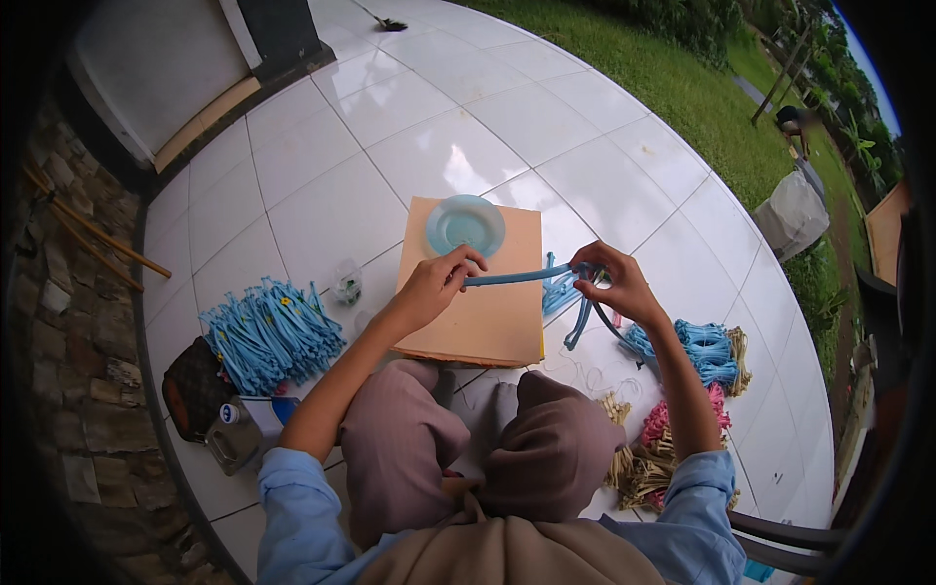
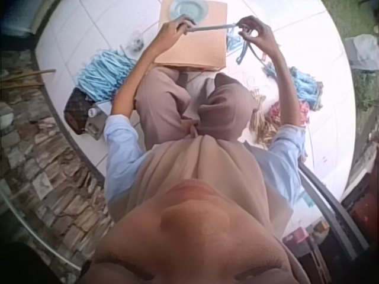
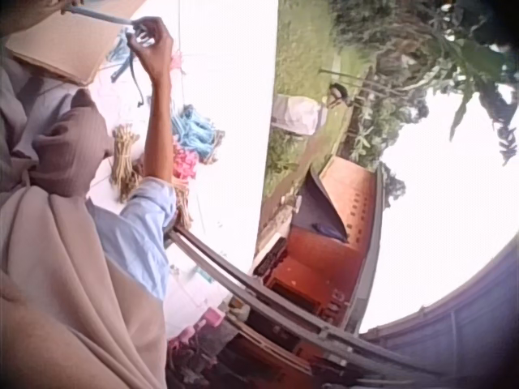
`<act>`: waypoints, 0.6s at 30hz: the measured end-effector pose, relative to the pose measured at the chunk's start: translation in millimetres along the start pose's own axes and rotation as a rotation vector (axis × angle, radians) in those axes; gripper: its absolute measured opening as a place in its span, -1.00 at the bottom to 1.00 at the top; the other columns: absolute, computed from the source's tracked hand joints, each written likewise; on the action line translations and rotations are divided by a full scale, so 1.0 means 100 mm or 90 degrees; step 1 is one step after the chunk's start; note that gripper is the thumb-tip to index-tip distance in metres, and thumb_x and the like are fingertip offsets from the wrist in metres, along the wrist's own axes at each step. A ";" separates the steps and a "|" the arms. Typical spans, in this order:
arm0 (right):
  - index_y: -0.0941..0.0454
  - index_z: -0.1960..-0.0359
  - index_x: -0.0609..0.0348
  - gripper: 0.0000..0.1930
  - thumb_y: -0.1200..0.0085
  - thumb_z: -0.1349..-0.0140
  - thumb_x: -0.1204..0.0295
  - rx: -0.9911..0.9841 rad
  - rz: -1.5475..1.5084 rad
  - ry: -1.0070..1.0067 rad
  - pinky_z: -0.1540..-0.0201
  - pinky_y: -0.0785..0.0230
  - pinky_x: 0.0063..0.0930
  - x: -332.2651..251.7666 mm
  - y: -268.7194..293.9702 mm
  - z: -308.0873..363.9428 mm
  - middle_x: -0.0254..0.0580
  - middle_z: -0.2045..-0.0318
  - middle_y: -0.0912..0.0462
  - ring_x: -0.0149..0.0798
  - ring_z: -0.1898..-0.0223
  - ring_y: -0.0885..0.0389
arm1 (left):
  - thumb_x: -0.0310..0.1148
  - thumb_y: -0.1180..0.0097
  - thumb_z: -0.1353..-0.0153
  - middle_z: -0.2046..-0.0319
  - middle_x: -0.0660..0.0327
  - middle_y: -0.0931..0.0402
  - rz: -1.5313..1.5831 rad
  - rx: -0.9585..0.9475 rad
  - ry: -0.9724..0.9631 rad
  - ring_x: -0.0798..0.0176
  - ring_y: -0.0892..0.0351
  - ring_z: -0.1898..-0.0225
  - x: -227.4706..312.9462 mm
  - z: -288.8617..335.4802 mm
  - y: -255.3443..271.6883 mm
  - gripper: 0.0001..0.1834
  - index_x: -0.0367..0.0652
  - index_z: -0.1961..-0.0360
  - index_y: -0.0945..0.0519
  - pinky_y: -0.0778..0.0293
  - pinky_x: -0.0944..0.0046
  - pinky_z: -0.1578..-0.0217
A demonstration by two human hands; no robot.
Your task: The person pours liquid from a large tin into a small blue bowl and then applies the liquid to several light blue straps one at a time using their hands.
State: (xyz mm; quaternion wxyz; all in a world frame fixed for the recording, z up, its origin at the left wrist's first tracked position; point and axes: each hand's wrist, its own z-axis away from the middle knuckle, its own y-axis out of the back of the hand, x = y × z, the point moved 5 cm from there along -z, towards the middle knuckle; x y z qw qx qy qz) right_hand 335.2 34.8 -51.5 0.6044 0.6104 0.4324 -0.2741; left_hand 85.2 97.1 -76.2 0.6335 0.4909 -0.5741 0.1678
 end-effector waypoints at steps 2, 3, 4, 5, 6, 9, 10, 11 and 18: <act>-0.50 0.23 0.22 -0.71 -0.22 -0.01 0.42 0.002 -0.003 0.004 0.19 -0.40 -0.53 0.00 -0.03 0.01 -0.30 0.30 -0.58 -0.45 0.34 -0.51 | -0.35 0.05 -0.28 0.43 0.18 -0.57 0.014 -0.128 0.039 0.34 -0.58 0.32 0.15 0.01 -0.14 -0.81 -0.15 0.12 -0.42 -0.45 0.33 0.26; -0.50 0.24 0.23 -0.72 -0.23 0.00 0.44 -0.007 0.001 0.012 0.18 -0.40 -0.52 -0.05 -0.07 0.00 -0.29 0.29 -0.58 -0.44 0.33 -0.52 | -0.27 0.07 -0.29 0.42 0.16 -0.57 0.009 -0.157 -0.011 0.30 -0.58 0.32 0.21 -0.01 -0.20 -0.73 -0.16 0.05 -0.37 -0.44 0.30 0.24; -0.50 0.26 0.24 -0.73 -0.23 0.01 0.46 -0.014 0.009 0.020 0.17 -0.41 -0.51 -0.09 -0.08 0.00 -0.28 0.29 -0.58 -0.44 0.32 -0.53 | -0.27 0.07 -0.29 0.42 0.16 -0.57 0.011 -0.158 -0.011 0.30 -0.58 0.32 0.27 -0.05 -0.26 -0.73 -0.16 0.05 -0.37 -0.44 0.30 0.24; -0.43 0.17 0.24 -0.65 -0.21 0.02 0.50 -0.051 0.059 0.042 0.15 -0.42 -0.47 -0.11 -0.11 -0.01 -0.22 0.27 -0.58 -0.34 0.27 -0.56 | -0.28 0.03 -0.27 0.42 0.16 -0.57 0.004 -0.172 -0.057 0.29 -0.58 0.32 0.39 -0.09 -0.32 -0.71 -0.17 0.04 -0.35 -0.45 0.31 0.25; -0.43 0.17 0.24 -0.65 -0.21 0.02 0.50 -0.051 0.059 0.040 0.15 -0.42 -0.47 -0.11 -0.13 -0.01 -0.22 0.27 -0.58 -0.34 0.27 -0.56 | -0.30 0.00 -0.25 0.42 0.16 -0.57 -0.001 -0.186 -0.102 0.29 -0.59 0.33 0.49 -0.14 -0.39 -0.69 -0.17 0.03 -0.34 -0.45 0.32 0.26; -0.22 0.01 0.20 -0.49 -0.19 -0.01 0.48 -0.033 0.016 0.088 0.01 -0.36 -0.35 -0.15 -0.20 -0.04 -0.10 0.20 -0.53 -0.14 0.10 -0.54 | -0.32 -0.06 -0.20 0.45 0.18 -0.56 0.066 -0.194 -0.051 0.30 -0.58 0.36 0.56 -0.30 -0.54 -0.64 -0.15 0.01 -0.32 -0.45 0.33 0.31; -0.22 0.01 0.20 -0.49 -0.19 -0.01 0.48 -0.031 0.018 0.089 0.01 -0.36 -0.35 -0.16 -0.20 -0.05 -0.10 0.20 -0.53 -0.14 0.10 -0.54 | -0.32 -0.06 -0.20 0.45 0.18 -0.56 0.066 -0.194 -0.054 0.30 -0.58 0.36 0.57 -0.33 -0.57 -0.64 -0.15 0.01 -0.32 -0.45 0.33 0.31; -0.24 0.02 0.21 -0.50 -0.21 -0.02 0.45 0.027 0.056 0.111 -0.05 -0.30 -0.33 -0.20 -0.16 -0.05 -0.07 0.15 -0.50 -0.14 0.03 -0.48 | -0.35 -0.08 -0.19 0.48 0.19 -0.54 0.064 -0.179 -0.052 0.32 -0.57 0.39 0.57 -0.37 -0.59 -0.63 -0.14 0.01 -0.32 -0.45 0.35 0.34; -0.23 -0.15 0.19 -0.58 0.05 -0.24 0.49 0.370 -0.189 0.056 -0.17 -0.22 -0.32 0.10 0.47 0.57 -0.09 0.01 -0.43 -0.19 -0.05 -0.44 | -0.46 -0.08 -0.20 0.39 0.24 -0.47 0.245 -0.096 -0.013 0.45 -0.54 0.39 0.64 -0.58 -0.64 -0.56 -0.10 -0.11 -0.33 -0.49 0.48 0.42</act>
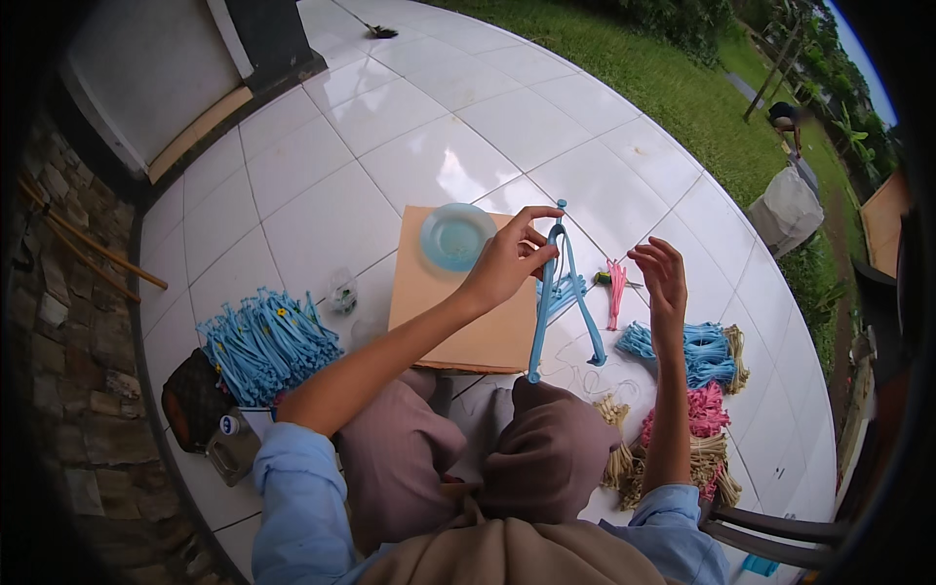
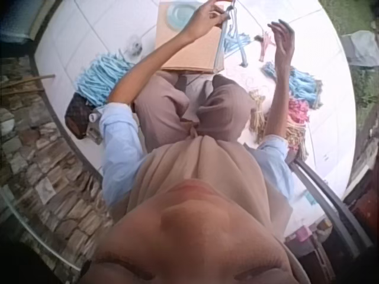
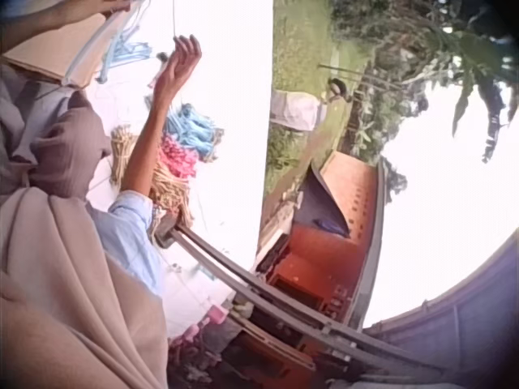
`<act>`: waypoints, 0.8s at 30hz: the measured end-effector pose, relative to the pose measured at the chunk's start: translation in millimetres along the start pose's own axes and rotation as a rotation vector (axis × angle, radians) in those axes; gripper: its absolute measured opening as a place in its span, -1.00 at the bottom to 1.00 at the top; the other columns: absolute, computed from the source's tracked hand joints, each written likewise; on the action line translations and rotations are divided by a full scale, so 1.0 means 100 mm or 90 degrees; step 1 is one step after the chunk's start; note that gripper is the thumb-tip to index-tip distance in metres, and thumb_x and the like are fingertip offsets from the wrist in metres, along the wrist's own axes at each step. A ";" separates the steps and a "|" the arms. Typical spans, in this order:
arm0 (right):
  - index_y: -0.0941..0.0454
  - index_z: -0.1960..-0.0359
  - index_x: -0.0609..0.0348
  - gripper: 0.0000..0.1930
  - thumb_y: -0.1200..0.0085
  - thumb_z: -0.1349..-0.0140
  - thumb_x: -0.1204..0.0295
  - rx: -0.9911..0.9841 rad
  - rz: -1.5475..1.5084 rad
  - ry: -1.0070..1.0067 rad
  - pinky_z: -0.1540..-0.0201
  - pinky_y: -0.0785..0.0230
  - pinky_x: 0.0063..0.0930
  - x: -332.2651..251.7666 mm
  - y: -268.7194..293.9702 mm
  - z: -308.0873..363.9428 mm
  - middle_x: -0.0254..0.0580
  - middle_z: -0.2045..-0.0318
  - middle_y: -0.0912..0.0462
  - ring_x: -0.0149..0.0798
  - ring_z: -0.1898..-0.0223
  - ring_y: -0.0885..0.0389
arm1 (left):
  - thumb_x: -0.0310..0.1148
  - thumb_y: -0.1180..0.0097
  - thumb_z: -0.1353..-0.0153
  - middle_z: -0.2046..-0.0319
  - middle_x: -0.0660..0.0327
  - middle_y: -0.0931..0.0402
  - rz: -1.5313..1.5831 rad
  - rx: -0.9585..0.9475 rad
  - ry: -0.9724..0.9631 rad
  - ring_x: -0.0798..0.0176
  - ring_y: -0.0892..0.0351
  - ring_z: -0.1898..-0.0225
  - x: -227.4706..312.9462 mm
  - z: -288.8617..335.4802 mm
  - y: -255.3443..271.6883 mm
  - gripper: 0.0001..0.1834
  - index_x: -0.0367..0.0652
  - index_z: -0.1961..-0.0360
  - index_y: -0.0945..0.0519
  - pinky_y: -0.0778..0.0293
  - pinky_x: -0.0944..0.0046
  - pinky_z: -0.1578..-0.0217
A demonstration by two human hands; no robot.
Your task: The person pours liquid from a large tin into a small blue bowl and then applies the liquid to several light blue straps one at a time using their hands.
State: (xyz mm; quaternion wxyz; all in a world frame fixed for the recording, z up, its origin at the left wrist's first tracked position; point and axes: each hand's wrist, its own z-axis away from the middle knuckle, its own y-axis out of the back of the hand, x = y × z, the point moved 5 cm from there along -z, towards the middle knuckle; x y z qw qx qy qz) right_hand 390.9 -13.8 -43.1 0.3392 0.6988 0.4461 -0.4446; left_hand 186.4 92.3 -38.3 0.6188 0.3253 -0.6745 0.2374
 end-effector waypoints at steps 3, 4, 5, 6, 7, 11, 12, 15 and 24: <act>0.18 -0.34 0.05 -0.13 -0.10 -0.05 0.64 -0.107 0.047 -0.011 -0.07 -0.36 -0.27 -0.01 -0.14 0.24 -0.02 -0.17 -0.22 -0.18 -0.01 -0.47 | -0.50 -0.01 -0.24 0.34 0.20 -0.44 0.056 0.008 -0.015 0.40 -0.57 0.33 0.15 -0.10 -0.10 -0.58 -0.10 -0.14 -0.37 -0.59 0.41 0.27; 0.29 -0.36 0.01 0.00 -0.17 0.01 0.65 -0.137 0.059 -0.002 -0.02 -0.39 -0.28 -0.07 -0.32 0.30 0.00 -0.20 -0.16 -0.18 0.00 -0.48 | -0.50 -0.01 -0.24 0.34 0.20 -0.44 0.054 0.005 -0.018 0.40 -0.57 0.33 0.17 -0.12 -0.13 -0.58 -0.10 -0.14 -0.37 -0.59 0.41 0.27; 0.37 -0.36 -0.04 0.08 -0.23 0.05 0.63 -0.145 0.079 0.042 0.02 -0.42 -0.31 -0.15 -0.40 0.31 0.01 -0.22 -0.13 -0.17 0.01 -0.48 | -0.50 -0.01 -0.24 0.34 0.20 -0.44 0.082 0.015 -0.015 0.39 -0.57 0.31 0.19 -0.14 -0.17 -0.59 -0.11 -0.13 -0.38 -0.59 0.41 0.27; 0.45 -0.36 -0.08 0.17 -0.29 0.10 0.60 -0.153 0.100 0.086 0.07 -0.45 -0.35 -0.22 -0.49 0.32 0.02 -0.23 -0.10 -0.16 0.03 -0.49 | -0.50 -0.02 -0.24 0.34 0.20 -0.44 0.109 0.025 -0.011 0.38 -0.58 0.29 0.20 -0.17 -0.21 -0.61 -0.12 -0.11 -0.39 -0.60 0.41 0.27; 0.17 -0.35 -0.02 0.00 -0.29 0.05 0.56 -0.095 0.060 0.137 0.18 -0.46 -0.44 -0.35 -0.52 0.31 -0.03 -0.19 -0.17 -0.25 0.14 -0.53 | -0.46 -0.03 -0.24 0.34 0.18 -0.44 0.133 0.036 -0.015 0.35 -0.59 0.28 0.24 -0.20 -0.27 -0.64 -0.14 -0.07 -0.42 -0.60 0.42 0.30; -0.46 0.09 0.26 -0.73 -0.08 -0.22 0.39 0.009 0.009 0.169 0.36 -0.38 -0.58 -0.61 -0.34 0.12 -0.12 0.00 -0.33 -0.47 0.41 -0.45 | -0.29 -0.06 -0.24 0.34 0.17 -0.44 -0.021 -0.003 0.057 0.35 -0.58 0.34 0.33 -0.25 -0.45 -0.68 -0.16 0.01 -0.49 -0.53 0.44 0.34; -0.47 0.20 0.26 -0.76 0.02 -0.29 0.31 0.052 -0.044 0.187 0.44 -0.30 -0.67 -0.71 -0.30 0.06 -0.18 0.18 -0.44 -0.51 0.49 -0.41 | -0.29 -0.06 -0.24 0.34 0.17 -0.44 -0.025 -0.009 0.050 0.35 -0.58 0.34 0.34 -0.24 -0.48 -0.68 -0.16 0.01 -0.49 -0.53 0.44 0.34; -0.43 0.22 0.24 -0.78 0.03 -0.31 0.31 -0.025 -0.042 0.108 0.53 -0.12 -0.73 -0.80 -0.15 -0.10 -0.36 0.46 -0.43 -0.60 0.55 -0.30 | -0.22 -0.05 -0.24 0.30 0.17 -0.44 -0.379 0.024 -0.149 0.33 -0.52 0.36 0.48 -0.15 -0.55 -0.73 -0.14 0.15 -0.59 -0.39 0.37 0.31; -0.37 0.06 0.21 -0.70 0.05 -0.31 0.26 -0.216 -0.142 0.034 0.50 -0.08 -0.73 -0.87 -0.39 -0.09 -0.39 0.50 -0.48 -0.61 0.52 -0.33 | -0.31 -0.14 -0.18 0.34 0.20 -0.60 -0.174 -0.130 -0.116 0.34 -0.61 0.30 0.57 0.24 -0.53 -0.74 -0.25 0.18 -0.53 -0.56 0.33 0.30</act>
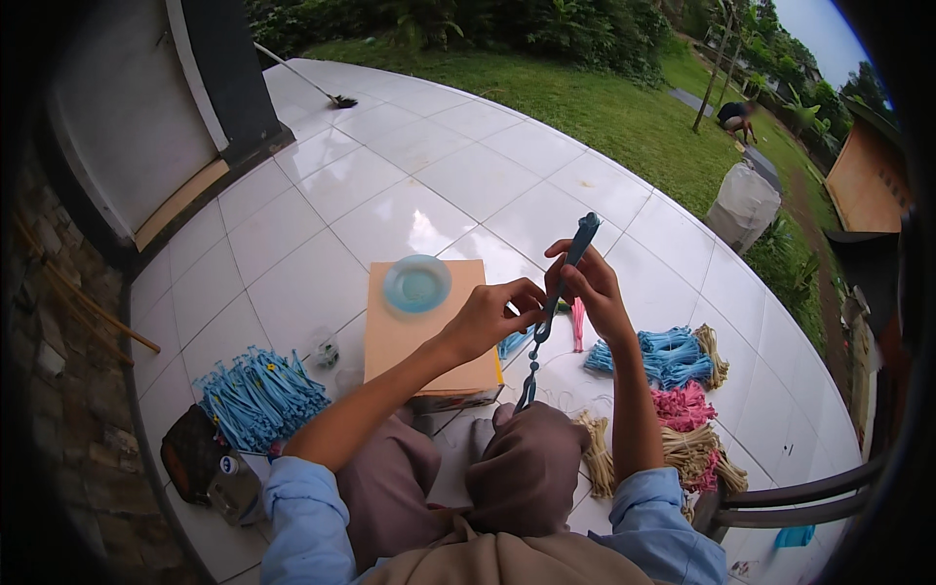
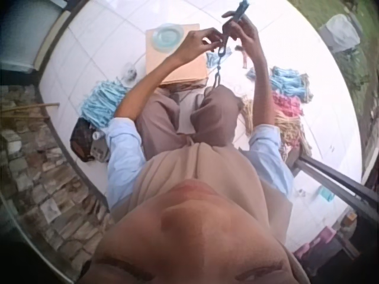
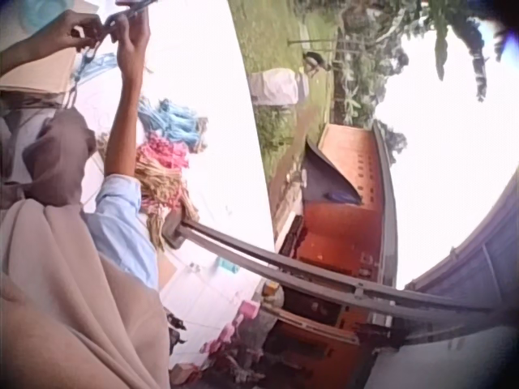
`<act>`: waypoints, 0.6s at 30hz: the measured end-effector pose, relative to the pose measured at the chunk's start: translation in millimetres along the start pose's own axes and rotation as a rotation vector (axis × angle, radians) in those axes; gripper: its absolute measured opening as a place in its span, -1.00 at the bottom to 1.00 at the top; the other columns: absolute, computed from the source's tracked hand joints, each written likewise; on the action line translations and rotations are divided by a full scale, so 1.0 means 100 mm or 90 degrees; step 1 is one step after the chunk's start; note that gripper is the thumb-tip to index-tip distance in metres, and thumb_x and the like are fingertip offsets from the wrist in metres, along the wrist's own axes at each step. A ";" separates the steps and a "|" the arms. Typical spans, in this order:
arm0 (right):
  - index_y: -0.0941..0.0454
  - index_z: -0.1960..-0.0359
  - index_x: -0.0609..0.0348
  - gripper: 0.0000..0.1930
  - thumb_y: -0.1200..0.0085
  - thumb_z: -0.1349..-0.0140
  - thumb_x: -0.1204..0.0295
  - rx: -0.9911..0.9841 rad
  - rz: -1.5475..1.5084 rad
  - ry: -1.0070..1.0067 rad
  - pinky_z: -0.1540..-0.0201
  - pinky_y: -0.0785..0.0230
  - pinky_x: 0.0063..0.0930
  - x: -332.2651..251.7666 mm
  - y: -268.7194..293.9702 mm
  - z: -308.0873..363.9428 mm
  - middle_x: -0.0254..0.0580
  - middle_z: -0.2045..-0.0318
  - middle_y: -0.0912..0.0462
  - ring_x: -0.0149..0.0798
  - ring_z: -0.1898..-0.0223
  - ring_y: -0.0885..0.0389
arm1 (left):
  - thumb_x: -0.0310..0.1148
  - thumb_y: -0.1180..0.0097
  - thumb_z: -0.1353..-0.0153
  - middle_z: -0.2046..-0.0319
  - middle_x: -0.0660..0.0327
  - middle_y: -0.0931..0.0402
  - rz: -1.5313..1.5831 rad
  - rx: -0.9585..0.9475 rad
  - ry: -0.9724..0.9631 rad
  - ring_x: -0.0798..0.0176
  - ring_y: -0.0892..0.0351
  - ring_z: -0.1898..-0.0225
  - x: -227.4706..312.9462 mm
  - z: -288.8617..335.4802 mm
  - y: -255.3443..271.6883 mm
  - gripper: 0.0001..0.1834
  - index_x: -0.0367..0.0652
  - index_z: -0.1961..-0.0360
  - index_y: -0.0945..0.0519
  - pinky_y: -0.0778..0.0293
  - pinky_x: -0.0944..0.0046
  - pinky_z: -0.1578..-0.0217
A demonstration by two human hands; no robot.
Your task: The person pours liquid from a large tin into a small blue bowl and then applies the liquid to several light blue straps one at a time using their hands.
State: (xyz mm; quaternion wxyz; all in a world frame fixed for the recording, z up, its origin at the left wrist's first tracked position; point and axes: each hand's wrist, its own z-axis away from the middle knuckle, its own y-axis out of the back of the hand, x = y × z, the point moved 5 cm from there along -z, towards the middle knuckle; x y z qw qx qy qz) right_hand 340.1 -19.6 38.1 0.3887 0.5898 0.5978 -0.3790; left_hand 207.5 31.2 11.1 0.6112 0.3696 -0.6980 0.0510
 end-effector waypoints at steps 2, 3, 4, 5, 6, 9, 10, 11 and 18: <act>-0.38 0.05 0.19 -0.67 0.08 -0.32 0.21 0.007 0.011 -0.041 0.49 -0.10 -0.70 0.06 -0.06 0.01 -0.41 0.52 -0.49 -0.60 0.50 -0.37 | -0.35 -0.18 -0.12 0.44 0.15 -0.63 -0.007 0.032 -0.009 0.30 -0.65 0.36 -0.02 0.05 0.03 -0.77 -0.27 0.27 -0.50 -0.56 0.33 0.34; -0.40 0.06 0.19 -0.67 0.09 -0.32 0.18 -0.008 0.014 -0.044 0.48 -0.11 -0.70 0.09 -0.08 0.00 -0.42 0.53 -0.48 -0.60 0.49 -0.39 | -0.33 -0.19 -0.12 0.47 0.15 -0.62 0.005 0.042 -0.020 0.32 -0.64 0.41 -0.04 0.06 0.03 -0.77 -0.29 0.33 -0.50 -0.55 0.34 0.36; -0.40 0.06 0.19 -0.67 0.09 -0.32 0.18 -0.009 0.014 -0.044 0.48 -0.11 -0.70 0.10 -0.09 -0.01 -0.42 0.53 -0.48 -0.60 0.49 -0.39 | -0.33 -0.19 -0.12 0.47 0.15 -0.62 0.006 0.044 -0.019 0.32 -0.64 0.41 -0.05 0.07 0.05 -0.77 -0.29 0.33 -0.50 -0.55 0.34 0.36; -0.40 0.07 0.18 -0.67 0.10 -0.33 0.18 -0.024 0.016 -0.056 0.48 -0.11 -0.71 0.11 -0.11 -0.02 -0.43 0.53 -0.47 -0.60 0.49 -0.39 | -0.32 -0.18 -0.14 0.48 0.15 -0.62 -0.016 0.040 -0.038 0.33 -0.63 0.44 -0.04 0.09 0.08 -0.78 -0.30 0.36 -0.51 -0.55 0.35 0.37; -0.41 0.08 0.18 -0.67 0.11 -0.33 0.17 -0.039 0.018 -0.068 0.48 -0.10 -0.71 0.12 -0.14 -0.03 -0.43 0.54 -0.46 -0.60 0.49 -0.39 | -0.31 -0.17 -0.15 0.50 0.15 -0.61 -0.038 0.037 -0.057 0.35 -0.61 0.47 -0.04 0.11 0.11 -0.77 -0.30 0.39 -0.51 -0.54 0.37 0.39; -0.42 0.13 0.17 -0.68 0.13 -0.34 0.16 -0.043 -0.015 -0.084 0.46 -0.13 -0.67 0.22 -0.19 -0.07 -0.45 0.56 -0.41 -0.58 0.51 -0.34 | -0.28 -0.11 -0.21 0.53 0.23 -0.55 0.032 0.119 0.056 0.40 -0.56 0.48 -0.02 0.11 0.33 -0.74 -0.32 0.38 -0.51 -0.51 0.40 0.39; -0.42 0.15 0.16 -0.69 0.14 -0.35 0.16 -0.046 -0.031 -0.090 0.46 -0.14 -0.65 0.25 -0.22 -0.09 -0.46 0.57 -0.38 -0.57 0.52 -0.31 | -0.27 -0.10 -0.22 0.47 0.22 -0.55 0.090 0.161 0.046 0.41 -0.53 0.49 -0.01 0.10 0.42 -0.74 -0.30 0.37 -0.51 -0.49 0.41 0.39; -0.43 0.19 0.16 -0.69 0.14 -0.35 0.16 -0.054 -0.022 -0.098 0.45 -0.15 -0.63 0.26 -0.27 -0.12 -0.46 0.57 -0.36 -0.56 0.53 -0.27 | -0.29 -0.12 -0.20 0.43 0.21 -0.54 0.096 0.227 -0.004 0.41 -0.53 0.48 0.05 0.10 0.51 -0.76 -0.29 0.35 -0.52 -0.50 0.42 0.37; -0.47 0.26 0.20 -0.66 0.09 -0.33 0.13 -0.166 0.064 -0.212 0.50 -0.08 -0.68 0.57 -0.54 -0.20 -0.49 0.57 -0.35 -0.59 0.55 -0.17 | -0.33 -0.26 -0.05 0.32 0.18 -0.55 -0.028 0.258 -0.051 0.39 -0.57 0.40 0.15 0.16 0.79 -0.75 -0.25 0.29 -0.57 -0.52 0.42 0.30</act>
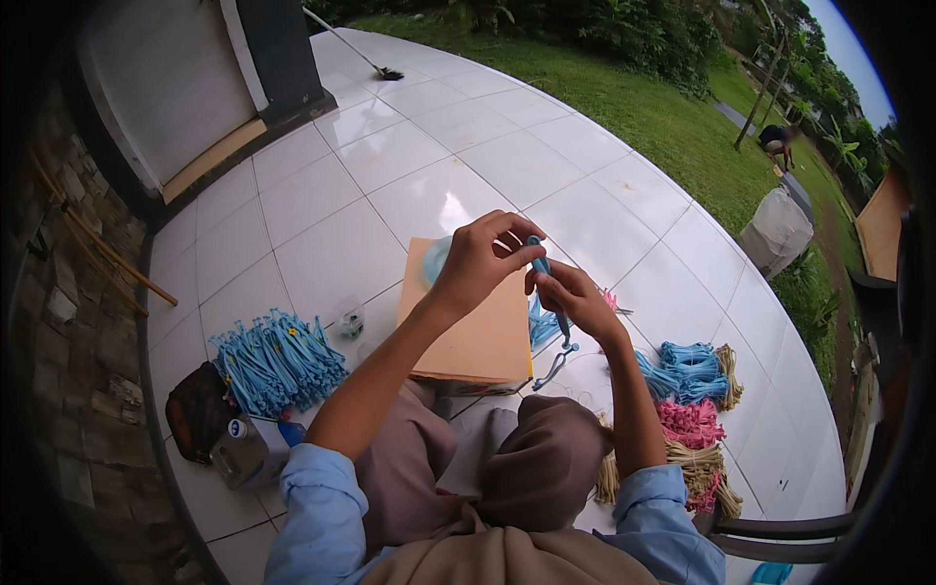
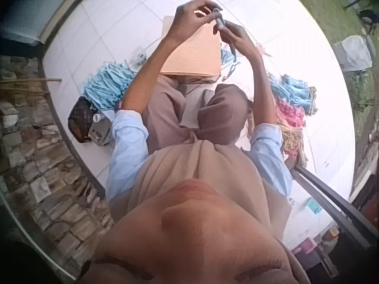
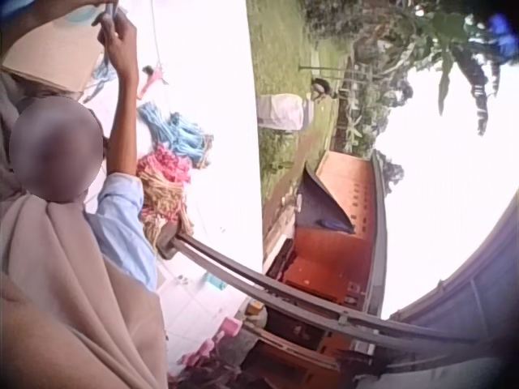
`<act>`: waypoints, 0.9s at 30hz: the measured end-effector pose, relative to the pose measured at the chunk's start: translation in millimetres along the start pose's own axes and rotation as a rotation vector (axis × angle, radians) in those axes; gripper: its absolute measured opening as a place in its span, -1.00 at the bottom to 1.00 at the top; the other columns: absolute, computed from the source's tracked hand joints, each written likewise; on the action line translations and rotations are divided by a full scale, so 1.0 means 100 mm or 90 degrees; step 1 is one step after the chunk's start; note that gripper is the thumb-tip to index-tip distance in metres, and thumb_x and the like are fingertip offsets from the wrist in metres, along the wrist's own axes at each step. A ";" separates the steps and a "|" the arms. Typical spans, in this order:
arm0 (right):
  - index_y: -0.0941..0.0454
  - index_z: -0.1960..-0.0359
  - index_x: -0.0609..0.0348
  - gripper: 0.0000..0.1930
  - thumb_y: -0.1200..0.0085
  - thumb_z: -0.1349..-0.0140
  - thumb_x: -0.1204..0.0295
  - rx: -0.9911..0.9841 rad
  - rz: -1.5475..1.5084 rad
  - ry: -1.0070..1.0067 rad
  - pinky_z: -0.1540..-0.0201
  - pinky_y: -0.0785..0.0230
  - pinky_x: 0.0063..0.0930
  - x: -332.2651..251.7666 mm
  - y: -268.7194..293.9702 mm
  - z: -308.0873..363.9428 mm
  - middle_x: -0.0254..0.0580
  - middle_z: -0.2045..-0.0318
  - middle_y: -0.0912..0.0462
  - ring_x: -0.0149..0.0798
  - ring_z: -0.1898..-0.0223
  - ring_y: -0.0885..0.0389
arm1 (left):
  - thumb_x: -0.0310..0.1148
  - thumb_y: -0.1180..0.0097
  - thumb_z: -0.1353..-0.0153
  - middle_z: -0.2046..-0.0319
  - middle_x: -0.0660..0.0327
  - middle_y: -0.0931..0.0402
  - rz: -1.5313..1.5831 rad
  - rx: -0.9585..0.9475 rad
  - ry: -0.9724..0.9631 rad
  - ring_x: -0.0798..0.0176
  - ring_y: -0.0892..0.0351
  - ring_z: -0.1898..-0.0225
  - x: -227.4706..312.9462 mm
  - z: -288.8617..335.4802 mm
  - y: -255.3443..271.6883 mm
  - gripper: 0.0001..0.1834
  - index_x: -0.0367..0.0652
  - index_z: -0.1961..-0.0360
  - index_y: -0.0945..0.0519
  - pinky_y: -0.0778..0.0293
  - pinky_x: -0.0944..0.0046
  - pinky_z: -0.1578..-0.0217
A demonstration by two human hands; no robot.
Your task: The person pours liquid from a large tin into a small blue bowl and then applies the liquid to several light blue straps one at a time using their hands.
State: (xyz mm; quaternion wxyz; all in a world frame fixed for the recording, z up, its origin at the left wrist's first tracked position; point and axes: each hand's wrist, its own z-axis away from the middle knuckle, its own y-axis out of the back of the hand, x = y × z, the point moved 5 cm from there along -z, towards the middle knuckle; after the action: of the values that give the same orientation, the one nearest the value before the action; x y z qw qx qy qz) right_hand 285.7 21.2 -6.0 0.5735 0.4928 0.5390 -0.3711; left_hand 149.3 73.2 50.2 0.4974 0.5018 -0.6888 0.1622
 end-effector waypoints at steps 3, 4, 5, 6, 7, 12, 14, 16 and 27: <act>-0.39 0.16 0.21 -0.72 -0.06 -0.24 0.28 0.030 0.082 0.036 0.43 -0.25 -0.61 0.09 -0.03 -0.07 -0.34 0.55 -0.48 -0.51 0.50 -0.40 | -0.36 -0.26 -0.06 0.42 0.20 -0.59 -0.061 0.039 0.090 0.41 -0.59 0.38 -0.15 0.03 0.17 -0.79 -0.26 0.33 -0.57 -0.52 0.44 0.32; -0.36 0.13 0.21 -0.71 -0.11 -0.21 0.34 0.063 0.152 0.080 0.39 -0.32 -0.57 0.06 -0.04 -0.08 -0.27 0.53 -0.54 -0.46 0.46 -0.50 | -0.38 -0.25 -0.07 0.45 0.22 -0.59 -0.112 0.074 0.120 0.42 -0.59 0.39 -0.19 0.03 0.26 -0.81 -0.26 0.34 -0.57 -0.52 0.45 0.33; -0.29 0.07 0.19 -0.65 -0.13 -0.16 0.44 0.082 0.174 0.094 0.28 -0.40 -0.47 0.08 -0.01 -0.07 -0.13 0.44 -0.60 -0.31 0.35 -0.60 | -0.39 -0.22 -0.10 0.48 0.22 -0.59 -0.110 0.077 0.139 0.42 -0.59 0.39 -0.30 0.03 0.32 -0.84 -0.26 0.37 -0.56 -0.52 0.45 0.34; -0.29 0.07 0.19 -0.65 -0.13 -0.16 0.44 0.078 0.174 0.095 0.28 -0.40 -0.47 0.14 -0.02 -0.05 -0.13 0.44 -0.60 -0.31 0.35 -0.60 | -0.39 -0.22 -0.10 0.48 0.22 -0.59 -0.110 0.081 0.140 0.42 -0.59 0.39 -0.41 0.05 0.37 -0.84 -0.26 0.37 -0.56 -0.52 0.45 0.34; -0.28 0.07 0.19 -0.68 -0.09 -0.18 0.47 0.123 0.259 0.125 0.27 -0.41 -0.46 0.17 0.00 -0.02 -0.12 0.42 -0.60 -0.28 0.35 -0.61 | -0.39 -0.22 -0.10 0.47 0.21 -0.60 -0.021 0.052 0.203 0.42 -0.59 0.39 -0.54 0.08 0.38 -0.83 -0.27 0.37 -0.55 -0.52 0.44 0.33; -0.27 0.09 0.20 -0.80 0.14 -0.26 0.55 0.291 0.254 0.101 0.31 -0.42 -0.43 0.47 0.17 -0.04 -0.10 0.42 -0.55 -0.21 0.39 -0.59 | -0.46 -0.20 -0.07 0.47 0.19 -0.59 0.028 0.002 0.255 0.40 -0.59 0.41 -0.89 0.12 0.43 -0.87 -0.28 0.40 -0.52 -0.51 0.43 0.32; -0.28 0.07 0.20 -0.77 0.11 -0.25 0.50 0.350 0.147 0.067 0.38 -0.39 -0.47 0.67 0.26 -0.09 -0.18 0.45 -0.52 -0.30 0.45 -0.55 | -0.46 -0.20 -0.03 0.48 0.18 -0.58 -0.037 -0.020 0.238 0.39 -0.59 0.41 -0.98 0.16 0.46 -0.86 -0.28 0.42 -0.51 -0.51 0.41 0.33; -0.32 0.04 0.22 -0.71 0.02 -0.24 0.41 0.258 0.180 0.002 0.38 -0.36 -0.50 0.88 0.23 -0.16 -0.27 0.49 -0.47 -0.40 0.45 -0.49 | -0.46 -0.21 0.01 0.48 0.18 -0.58 -0.101 -0.045 0.227 0.38 -0.59 0.42 -1.07 0.20 0.48 -0.85 -0.27 0.44 -0.50 -0.51 0.40 0.33; -0.10 0.22 0.13 -0.79 0.23 -0.39 0.29 0.167 -0.164 -0.065 0.32 -0.52 -0.43 1.54 0.33 0.00 -0.23 0.31 -0.32 -0.29 0.36 -0.56 | -0.48 -0.05 -0.09 0.41 0.16 -0.37 -0.300 -0.135 0.149 0.25 -0.46 0.42 -1.53 0.66 0.34 -0.83 -0.01 0.28 -0.56 -0.44 0.28 0.38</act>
State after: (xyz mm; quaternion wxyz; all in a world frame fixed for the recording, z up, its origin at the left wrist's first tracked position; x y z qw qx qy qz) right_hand 338.9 45.0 -151.7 0.4784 0.4708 0.5149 -0.5333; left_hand 85.9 121.1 -100.1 0.6470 0.5712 -0.5044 0.0260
